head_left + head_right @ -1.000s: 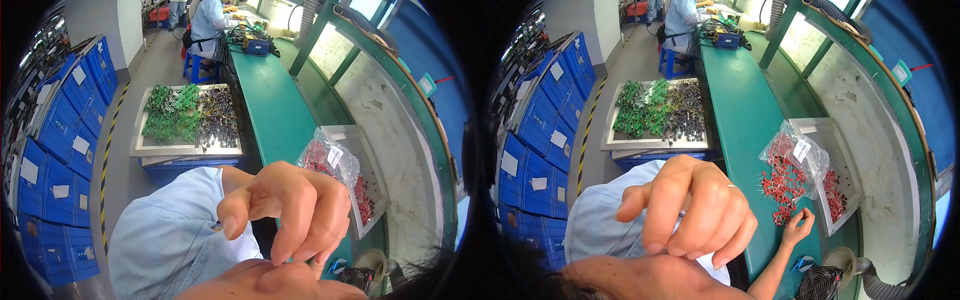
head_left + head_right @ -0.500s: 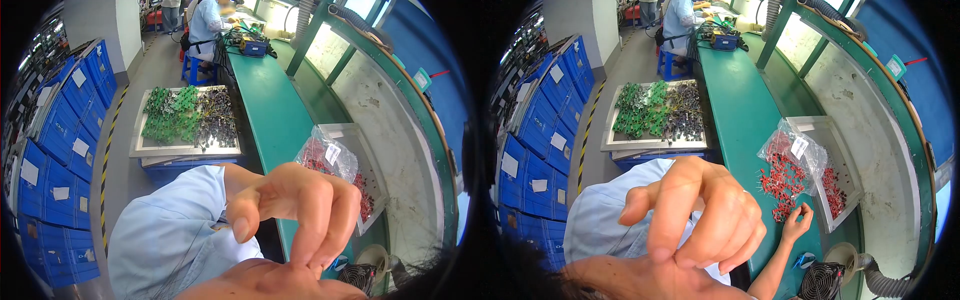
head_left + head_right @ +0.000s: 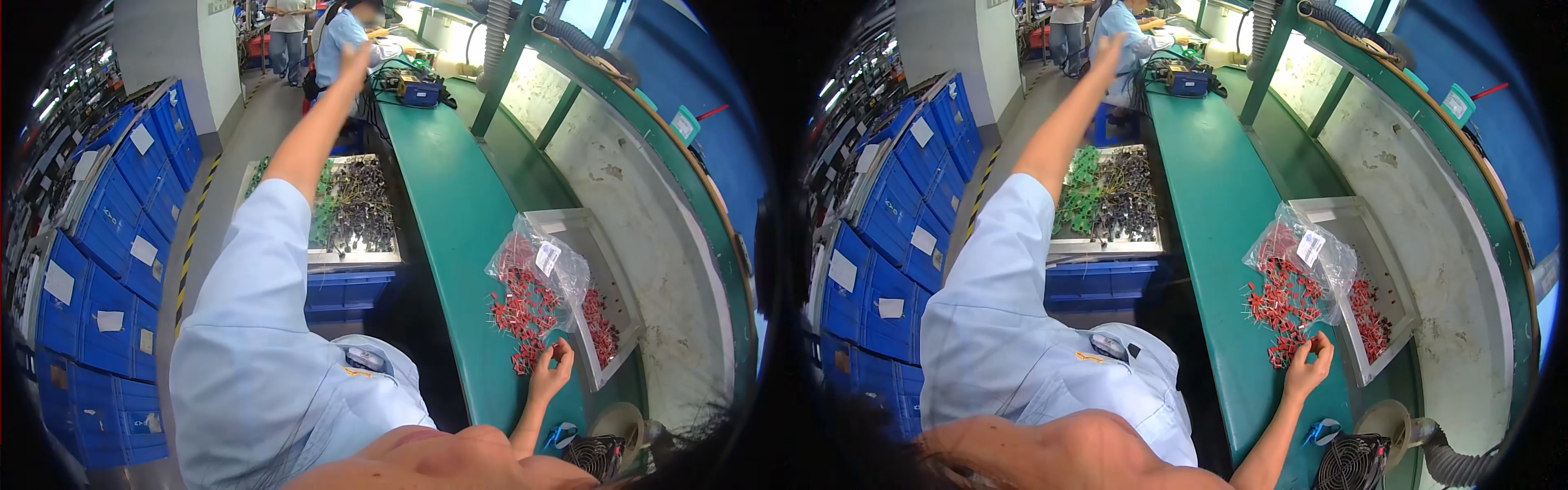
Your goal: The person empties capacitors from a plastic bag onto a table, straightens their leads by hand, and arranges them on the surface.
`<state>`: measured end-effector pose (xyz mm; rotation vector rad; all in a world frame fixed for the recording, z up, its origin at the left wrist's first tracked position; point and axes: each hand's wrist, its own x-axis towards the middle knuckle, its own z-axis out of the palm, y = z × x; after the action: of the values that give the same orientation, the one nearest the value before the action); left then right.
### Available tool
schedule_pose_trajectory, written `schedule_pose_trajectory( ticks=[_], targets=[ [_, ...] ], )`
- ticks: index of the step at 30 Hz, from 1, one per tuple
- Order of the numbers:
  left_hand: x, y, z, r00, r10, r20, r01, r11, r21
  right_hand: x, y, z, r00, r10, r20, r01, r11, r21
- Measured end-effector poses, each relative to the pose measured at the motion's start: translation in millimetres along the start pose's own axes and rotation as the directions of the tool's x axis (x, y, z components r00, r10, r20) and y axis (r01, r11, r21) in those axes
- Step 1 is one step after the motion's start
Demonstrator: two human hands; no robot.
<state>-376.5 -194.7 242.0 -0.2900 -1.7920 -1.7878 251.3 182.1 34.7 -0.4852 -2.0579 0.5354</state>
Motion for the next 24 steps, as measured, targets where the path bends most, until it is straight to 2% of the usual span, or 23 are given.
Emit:
schedule_pose_trajectory(
  ticks=[1,3,6,7,8,9,10,12,13,14,18,21,24],
  targets=[
    [17.0,-8.2,-23.3,0.982,-0.019,-0.188,0.028,0.999,0.045,0.9,-0.5,1.1,1.0,-0.009,-0.003,0.009,1.0,-0.005],
    [34.2,-13.8,-55.4,0.891,-0.107,-0.441,0.162,0.983,0.089,1.3,-2.5,0.5,1.0,-0.018,-0.017,0.018,1.0,-0.017],
    [70.0,-34.2,-80.4,0.906,-0.04,-0.421,0.0,0.996,-0.094,2.6,-4.2,2.1,1.0,-0.007,-0.028,0.007,1.0,-0.014],
    [69.6,-38.5,-77.1,0.962,0.139,-0.233,-0.167,0.981,-0.104,1.3,0.6,0.7,1.0,0.01,-0.019,-0.01,1.0,-0.007],
    [52.7,-20.6,-69.0,0.982,0.188,-0.028,-0.19,0.958,-0.217,0.0,3.2,-0.2,1.0,0.027,-0.01,-0.027,1.0,-0.002],
    [33.0,0.9,-60.9,0.957,0.23,0.178,-0.162,0.931,-0.327,-0.6,2.4,-1.0,1.0,0.027,0.0,-0.027,1.0,0.001],
    [4.0,35.0,-50.6,0.902,0.171,0.397,0.034,0.888,-0.459,-0.6,1.0,-2.6,1.0,0.026,0.009,-0.026,1.0,0.003],
    [-22.8,55.4,-23.9,0.745,0.233,0.626,-0.064,0.958,-0.281,0.3,-0.8,-3.2,1.0,-0.001,0.0,0.001,1.0,-0.006],
    [-32.4,59.1,-12.4,0.689,0.203,0.696,-0.128,0.979,-0.159,1.5,-1.7,-2.5,0.999,-0.027,-0.019,0.027,0.999,-0.02],
    [-39.0,52.2,-1.1,0.697,0.131,0.705,-0.101,0.991,-0.085,1.8,-2.2,-2.1,0.998,-0.053,-0.038,0.051,0.998,-0.034],
    [-63.6,11.4,10.7,0.73,-0.1,0.676,0.046,0.994,0.098,-1.4,-2.9,-1.4,0.998,0.04,-0.047,-0.039,0.999,0.024],
    [-60.6,-44.7,2.2,0.772,-0.201,0.603,0.2,0.977,0.071,-2.4,-2.3,-2.0,0.998,0.047,-0.036,-0.047,0.999,0.009],
    [-65.3,-65.6,-23.5,0.793,-0.356,0.495,0.383,0.922,0.052,-1.4,0.9,-4.1,1.0,0.025,0.006,-0.025,0.999,-0.026]
  ],
)
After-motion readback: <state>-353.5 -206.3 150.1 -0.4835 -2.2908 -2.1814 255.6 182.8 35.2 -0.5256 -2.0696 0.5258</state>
